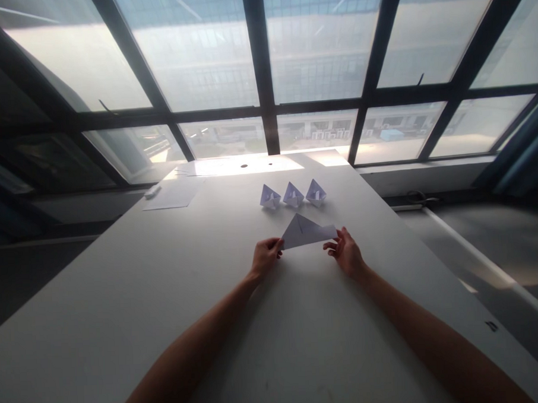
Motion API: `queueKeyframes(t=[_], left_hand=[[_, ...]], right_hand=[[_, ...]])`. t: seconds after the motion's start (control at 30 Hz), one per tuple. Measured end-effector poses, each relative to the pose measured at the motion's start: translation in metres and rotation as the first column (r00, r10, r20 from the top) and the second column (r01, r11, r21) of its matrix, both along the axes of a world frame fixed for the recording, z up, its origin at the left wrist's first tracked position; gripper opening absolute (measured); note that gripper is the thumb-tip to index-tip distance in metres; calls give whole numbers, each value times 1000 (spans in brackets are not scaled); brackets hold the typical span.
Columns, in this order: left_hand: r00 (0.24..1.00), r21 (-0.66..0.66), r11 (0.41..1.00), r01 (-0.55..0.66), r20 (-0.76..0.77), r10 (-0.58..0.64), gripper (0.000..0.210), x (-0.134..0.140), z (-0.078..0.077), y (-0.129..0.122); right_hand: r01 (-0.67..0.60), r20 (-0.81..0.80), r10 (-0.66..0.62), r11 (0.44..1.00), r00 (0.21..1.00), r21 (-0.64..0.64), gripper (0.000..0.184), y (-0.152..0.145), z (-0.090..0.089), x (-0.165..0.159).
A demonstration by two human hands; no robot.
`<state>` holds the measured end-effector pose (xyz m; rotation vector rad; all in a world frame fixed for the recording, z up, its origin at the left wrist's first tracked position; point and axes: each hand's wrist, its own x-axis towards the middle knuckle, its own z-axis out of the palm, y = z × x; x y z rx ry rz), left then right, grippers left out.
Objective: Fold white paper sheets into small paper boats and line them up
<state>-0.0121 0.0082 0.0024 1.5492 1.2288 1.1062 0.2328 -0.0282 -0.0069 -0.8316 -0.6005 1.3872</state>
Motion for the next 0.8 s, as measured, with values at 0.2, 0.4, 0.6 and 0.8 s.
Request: queueKeyframes(t=[0.2, 0.4, 0.6, 0.8], left_hand=[[1000, -7, 1000, 10, -11, -10, 39, -1, -3, 1], [1000, 3, 1000, 3, -26, -3, 38, -1, -3, 2], [1000, 6, 1000, -16, -26, 16, 37, 0, -1, -1], [1000, 11, 1000, -22, -11, 23, 36, 1, 2, -2]], right_hand=[[-35, 154, 39, 999, 987, -26, 29, 3, 1, 17], [15, 230, -15, 1000, 973, 3, 37, 5, -2, 21], [100, 298, -121, 991, 947, 86, 38, 4, 0, 16], [137, 288, -163, 985, 944, 107, 26, 4, 1, 15]])
